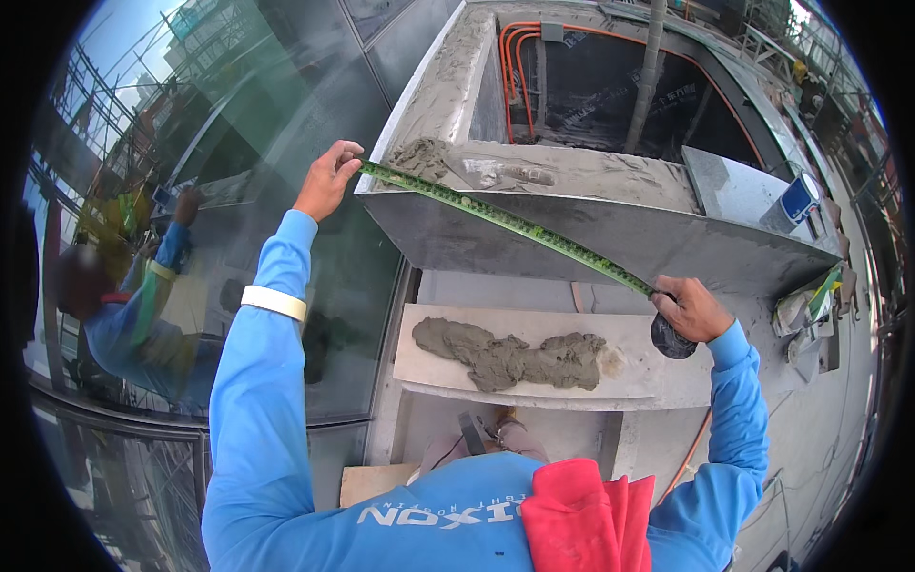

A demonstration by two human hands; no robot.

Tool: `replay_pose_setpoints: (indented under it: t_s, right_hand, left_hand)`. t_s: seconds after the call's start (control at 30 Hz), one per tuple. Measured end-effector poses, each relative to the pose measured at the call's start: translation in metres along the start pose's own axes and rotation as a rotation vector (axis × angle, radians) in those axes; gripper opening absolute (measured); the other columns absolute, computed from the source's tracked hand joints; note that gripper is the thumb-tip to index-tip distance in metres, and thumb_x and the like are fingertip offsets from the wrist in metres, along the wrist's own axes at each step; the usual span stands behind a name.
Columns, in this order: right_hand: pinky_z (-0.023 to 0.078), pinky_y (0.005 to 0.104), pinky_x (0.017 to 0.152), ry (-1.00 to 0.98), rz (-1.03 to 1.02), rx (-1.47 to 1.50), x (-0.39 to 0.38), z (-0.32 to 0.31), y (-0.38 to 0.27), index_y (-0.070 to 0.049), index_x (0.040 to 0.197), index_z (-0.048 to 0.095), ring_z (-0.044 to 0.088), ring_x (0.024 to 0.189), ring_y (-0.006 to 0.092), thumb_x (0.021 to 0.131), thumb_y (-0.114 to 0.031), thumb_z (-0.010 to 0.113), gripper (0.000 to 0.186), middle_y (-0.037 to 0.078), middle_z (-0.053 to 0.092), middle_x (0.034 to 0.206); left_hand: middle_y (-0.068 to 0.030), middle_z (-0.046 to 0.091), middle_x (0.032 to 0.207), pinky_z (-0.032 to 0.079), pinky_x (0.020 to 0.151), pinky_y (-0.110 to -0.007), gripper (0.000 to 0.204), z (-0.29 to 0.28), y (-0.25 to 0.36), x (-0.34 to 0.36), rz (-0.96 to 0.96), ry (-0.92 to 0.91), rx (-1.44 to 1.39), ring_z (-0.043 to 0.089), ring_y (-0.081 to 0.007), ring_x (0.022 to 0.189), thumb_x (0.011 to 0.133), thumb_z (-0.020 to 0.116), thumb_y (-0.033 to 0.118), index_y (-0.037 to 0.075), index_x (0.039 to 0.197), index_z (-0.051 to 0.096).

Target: The person scoops cement from a board with a trowel and applies it to a metal frame on a rooftop, smoothing the surface repeatedly.

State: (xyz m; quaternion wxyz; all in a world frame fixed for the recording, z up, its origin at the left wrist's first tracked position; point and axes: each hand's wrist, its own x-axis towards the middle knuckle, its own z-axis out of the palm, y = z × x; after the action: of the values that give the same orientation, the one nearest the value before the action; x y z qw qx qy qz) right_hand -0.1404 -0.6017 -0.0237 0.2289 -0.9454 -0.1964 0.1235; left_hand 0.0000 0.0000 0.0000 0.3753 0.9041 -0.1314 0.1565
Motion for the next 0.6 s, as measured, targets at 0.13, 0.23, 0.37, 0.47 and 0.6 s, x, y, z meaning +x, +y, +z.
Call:
replay_pose_setpoints:
  t_s: [0.13, 0.23, 0.37, 0.47, 0.6]
  right_hand:
    - [0.047, 0.0499, 0.07, 0.464, -0.019, -0.387, 0.05, -0.043, -0.003, -0.002, 0.092, 0.06, 0.06, 0.081, 0.043, 0.091, -0.014, 0.059, 0.012, 0.019, 0.057, 0.088]
    - [0.047, 0.0495, 0.07, 0.654, 0.008, -0.605, 0.1, -0.08, -0.004, -0.003, 0.093, 0.059, 0.061, 0.08, 0.0393, 0.095, -0.018, 0.059, 0.015, 0.016, 0.055, 0.088]
    - [0.05, 0.0479, 0.075, 0.663, 0.131, -0.674, 0.192, -0.098, -0.007, -0.007, 0.105, 0.063, 0.063, 0.085, 0.0363, 0.099, -0.024, 0.054, 0.021, 0.015, 0.057, 0.091]
    - [0.051, 0.0486, 0.08, 0.639, 0.258, -0.66, 0.266, -0.082, -0.01, -0.008, 0.111, 0.065, 0.064, 0.091, 0.0372, 0.1, -0.026, 0.051, 0.025, 0.016, 0.062, 0.097]
    - [0.052, 0.0496, 0.091, 0.573, 0.417, -0.575, 0.359, -0.039, -0.005, -0.007, 0.113, 0.066, 0.065, 0.106, 0.0407, 0.099, -0.028, 0.045, 0.033, 0.019, 0.071, 0.108]
  left_hand:
    - [-0.0164, 0.066, 0.098, 0.05, 0.077, -0.047, 0.012, 0.012, -0.027, 0.051, 0.303, 0.003, 0.405, 0.064, -0.0403, 0.091, 0.096, 0.062, 0.013, 0.004, 0.104, 0.061]
    - [-0.0172, 0.066, 0.098, 0.05, 0.076, -0.051, 0.012, 0.031, -0.056, 0.099, 0.365, 0.071, 0.41, 0.063, -0.0425, 0.089, 0.096, 0.062, 0.015, 0.004, 0.101, 0.059]
    - [-0.0189, 0.066, 0.098, 0.05, 0.079, -0.049, 0.012, 0.063, -0.123, 0.155, 0.328, 0.069, 0.477, 0.064, -0.042, 0.092, 0.098, 0.06, 0.016, 0.004, 0.101, 0.06]
    - [-0.0169, 0.068, 0.104, 0.05, 0.085, -0.051, 0.011, 0.078, -0.184, 0.2, 0.159, 0.015, 0.513, 0.064, -0.0404, 0.099, 0.097, 0.059, 0.015, 0.006, 0.103, 0.06]
    - [-0.0188, 0.072, 0.096, 0.052, 0.084, -0.042, 0.013, 0.098, -0.261, 0.233, -0.011, 0.095, 0.262, 0.069, -0.0368, 0.094, 0.094, 0.063, 0.012, 0.004, 0.103, 0.067]
